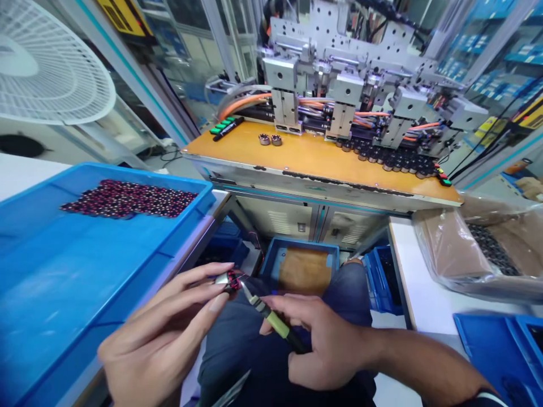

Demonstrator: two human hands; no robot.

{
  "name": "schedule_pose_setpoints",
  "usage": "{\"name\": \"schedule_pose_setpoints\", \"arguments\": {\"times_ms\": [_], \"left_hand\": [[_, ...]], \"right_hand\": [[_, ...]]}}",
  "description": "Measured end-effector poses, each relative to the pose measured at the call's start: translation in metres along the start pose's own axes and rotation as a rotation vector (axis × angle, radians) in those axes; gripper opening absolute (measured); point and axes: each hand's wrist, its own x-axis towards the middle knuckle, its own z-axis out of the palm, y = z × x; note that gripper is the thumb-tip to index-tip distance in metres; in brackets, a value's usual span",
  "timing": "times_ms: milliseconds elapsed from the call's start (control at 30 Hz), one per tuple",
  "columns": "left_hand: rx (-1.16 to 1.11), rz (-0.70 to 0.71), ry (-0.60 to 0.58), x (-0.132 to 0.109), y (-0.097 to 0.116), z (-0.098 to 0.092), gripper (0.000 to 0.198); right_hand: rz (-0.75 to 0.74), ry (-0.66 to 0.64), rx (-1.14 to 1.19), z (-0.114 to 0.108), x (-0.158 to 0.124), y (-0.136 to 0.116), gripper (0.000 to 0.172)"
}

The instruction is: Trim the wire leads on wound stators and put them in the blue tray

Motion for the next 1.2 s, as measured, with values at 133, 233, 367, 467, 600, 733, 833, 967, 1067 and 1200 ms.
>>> {"name": "schedule_pose_setpoints", "arguments": {"times_ms": [133,233,367,467,600,733,833,967,1067,1200], "left_hand": [[0.026,0.022,-0.003,0.001,-0.001,-0.001,0.037],[0.027,0.027,-0.006,0.000,-0.004,-0.001,0.036],[0.023,0.004,-0.016,-0.002,-0.006,-0.001,0.037],[0.025,0.001,-0.019,-0.002,-0.007,0.000,0.037],[0.039,0.013,-0.015,-0.001,-0.006,0.000,0.035],[0.053,0.025,-0.020,0.001,-0.005,-0.001,0.033],[0.066,0.074,-0.033,0.001,-0.007,-0.003,0.031],[-0.045,0.088,0.013,0.001,-0.012,-0.004,0.047],[-0.168,0.023,0.042,0.003,-0.011,-0.001,0.061],[-0.190,0.014,0.049,0.001,-0.008,0.002,0.071]], "right_hand": [[-0.037,0.002,0.088,-0.002,0.002,0.004,0.066],[-0.034,0.011,0.082,-0.003,0.001,0.005,0.065],[-0.037,0.015,0.061,-0.003,-0.002,0.007,0.070],[-0.030,0.020,0.062,-0.002,-0.005,0.009,0.072],[0.059,0.043,0.050,-0.001,-0.005,0.004,0.043],[0.195,0.062,0.033,-0.002,-0.003,-0.004,0.026],[0.268,0.087,0.064,-0.004,-0.004,-0.006,0.021],[0.212,0.120,0.048,-0.007,-0.014,-0.009,0.035],[0.126,0.109,0.015,-0.008,-0.023,-0.012,0.051],[0.041,0.104,-0.041,-0.006,-0.028,-0.014,0.062]]}}
